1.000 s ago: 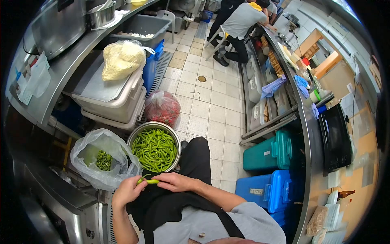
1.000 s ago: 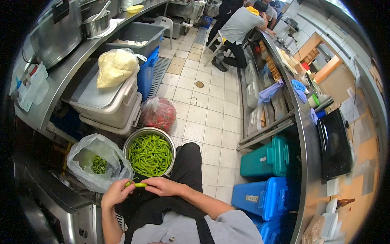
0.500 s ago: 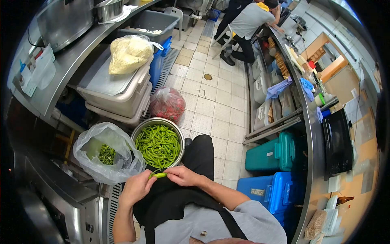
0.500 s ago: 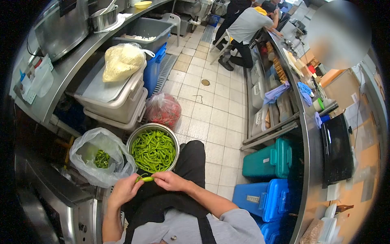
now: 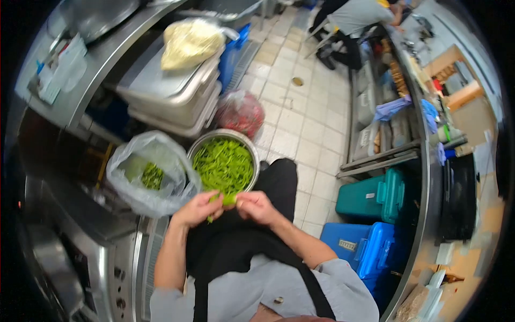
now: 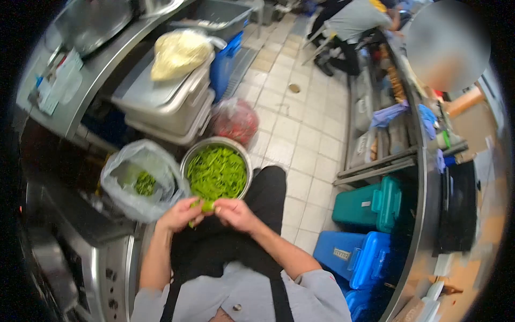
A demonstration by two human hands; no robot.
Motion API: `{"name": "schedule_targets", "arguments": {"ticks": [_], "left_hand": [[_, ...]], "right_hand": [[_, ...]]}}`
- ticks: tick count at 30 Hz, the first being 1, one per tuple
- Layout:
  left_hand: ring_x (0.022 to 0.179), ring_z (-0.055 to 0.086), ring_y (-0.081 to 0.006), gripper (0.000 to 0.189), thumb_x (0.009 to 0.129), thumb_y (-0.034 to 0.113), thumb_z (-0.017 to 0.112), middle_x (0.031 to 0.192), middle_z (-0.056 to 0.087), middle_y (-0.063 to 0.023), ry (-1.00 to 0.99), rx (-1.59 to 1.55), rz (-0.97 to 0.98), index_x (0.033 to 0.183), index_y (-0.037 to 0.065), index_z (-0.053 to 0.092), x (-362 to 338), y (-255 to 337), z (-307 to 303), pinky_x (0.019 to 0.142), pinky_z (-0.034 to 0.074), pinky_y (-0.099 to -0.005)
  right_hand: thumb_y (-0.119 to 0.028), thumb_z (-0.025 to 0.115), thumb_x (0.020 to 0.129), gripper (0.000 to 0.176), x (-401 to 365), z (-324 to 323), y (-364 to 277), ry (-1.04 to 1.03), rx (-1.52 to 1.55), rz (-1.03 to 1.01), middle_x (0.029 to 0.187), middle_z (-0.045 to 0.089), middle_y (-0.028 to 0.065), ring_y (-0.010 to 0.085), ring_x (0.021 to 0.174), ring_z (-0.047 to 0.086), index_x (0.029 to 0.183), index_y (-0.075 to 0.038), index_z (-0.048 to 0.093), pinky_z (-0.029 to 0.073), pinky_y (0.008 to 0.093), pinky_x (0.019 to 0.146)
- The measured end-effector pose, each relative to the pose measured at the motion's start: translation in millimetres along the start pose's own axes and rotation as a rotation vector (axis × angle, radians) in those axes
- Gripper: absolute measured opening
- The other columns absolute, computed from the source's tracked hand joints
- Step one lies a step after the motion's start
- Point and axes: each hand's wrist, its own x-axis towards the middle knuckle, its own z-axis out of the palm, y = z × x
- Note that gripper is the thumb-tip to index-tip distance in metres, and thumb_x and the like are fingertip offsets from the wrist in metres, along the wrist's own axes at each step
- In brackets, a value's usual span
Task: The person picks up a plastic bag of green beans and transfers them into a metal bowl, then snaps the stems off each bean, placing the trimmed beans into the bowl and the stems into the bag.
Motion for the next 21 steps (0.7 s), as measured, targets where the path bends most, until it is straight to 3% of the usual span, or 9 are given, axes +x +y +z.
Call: {"name": "schedule_targets", "arguments": {"ticks": [4, 7, 9, 12, 14, 16, 17, 21], "left_hand": [[0.068, 0.055, -0.0072, 0.022, 0.102, 0.028, 0.056, 0.074, 0.057, 0.0028, 0.093, 0.248, 0.154, 0.105, 0.006, 0.059, -12, 17, -8, 0.062, 0.044, -0.0242], [0.069, 0.058, -0.0095, 0.026, 0.1, 0.028, 0.06, 0.076, 0.062, 0.0003, 0.112, 0.226, 0.005, 0.109, 0.004, 0.058, -27, 36, -7, 0.063, 0.046, -0.0263], [0.074, 0.06, -0.0086, 0.025, 0.099, 0.025, 0.062, 0.084, 0.064, -0.001, -0.036, 0.464, 0.0, 0.111, 0.004, 0.057, -26, 38, -11, 0.064, 0.048, -0.0251], [0.073, 0.06, -0.0086, 0.025, 0.098, 0.027, 0.062, 0.081, 0.065, -0.0014, -0.07, 0.557, -0.033, 0.108, 0.004, 0.058, -26, 42, -4, 0.064, 0.049, -0.0263], [0.071, 0.061, -0.013, 0.026, 0.097, 0.027, 0.064, 0.078, 0.064, -0.006, -0.041, 0.547, -0.032, 0.105, 0.003, 0.059, -20, 29, -1, 0.063, 0.05, -0.0303], [0.071, 0.064, -0.0247, 0.028, 0.094, 0.028, 0.067, 0.08, 0.065, -0.0133, -0.037, 0.814, 0.108, 0.104, 0.003, 0.059, -18, 18, 2, 0.062, 0.05, -0.0371], [0.076, 0.065, -0.0383, 0.031, 0.093, 0.031, 0.066, 0.082, 0.065, -0.02, 0.002, 0.871, 0.151, 0.101, 0.002, 0.058, -18, 14, 6, 0.064, 0.05, -0.0452], [0.082, 0.065, -0.0434, 0.033, 0.095, 0.037, 0.061, 0.08, 0.066, -0.0212, -0.006, 1.051, -0.047, 0.099, 0.004, 0.058, -26, 14, 17, 0.068, 0.049, -0.0516]], "right_hand": [[-0.022, 0.057, 0.101, 0.02, 2, -2, -10, 0.115, 0.005, 0.063, 0.066, 0.052, -0.0039, 0.0041, 0.053, 0.047, 0.107, -0.005, 0.066, 0.037, 0.02, 0.049], [-0.022, 0.055, 0.102, 0.023, 4, -5, -6, 0.173, 0.057, 0.13, 0.069, 0.049, -0.0035, 0.004, 0.055, 0.043, 0.114, -0.005, 0.064, 0.035, 0.0194, 0.049], [-0.021, 0.054, 0.103, 0.024, 9, -2, -10, 0.146, 0.071, 0.106, 0.07, 0.047, -0.0034, 0.0042, 0.056, 0.041, 0.118, -0.005, 0.063, 0.035, 0.0197, 0.049], [-0.02, 0.054, 0.102, 0.026, 10, -1, -10, 0.119, 0.041, 0.119, 0.074, 0.05, -0.0029, 0.0042, 0.059, 0.044, 0.121, -0.004, 0.062, 0.037, 0.0201, 0.05], [-0.018, 0.052, 0.102, 0.027, 13, 2, -11, 0.047, -0.151, 0.142, 0.08, 0.056, -0.0019, 0.0039, 0.063, 0.049, 0.124, -0.004, 0.061, 0.041, 0.0198, 0.051], [-0.016, 0.051, 0.102, 0.029, 11, 2, -7, 0.006, -0.172, 0.184, 0.088, 0.06, -0.0009, 0.0047, 0.067, 0.054, 0.126, -0.003, 0.06, 0.045, 0.0195, 0.054], [-0.016, 0.05, 0.102, 0.03, 10, 2, -6, -0.029, -0.183, 0.219, 0.09, 0.061, -0.0003, 0.005, 0.068, 0.055, 0.126, -0.003, 0.06, 0.046, 0.0197, 0.055], [-0.015, 0.047, 0.103, 0.031, 2, -4, 4, -0.142, -0.172, 0.3, 0.094, 0.063, 0.0015, 0.0059, 0.074, 0.057, 0.128, -0.003, 0.059, 0.049, 0.0203, 0.059]]}}
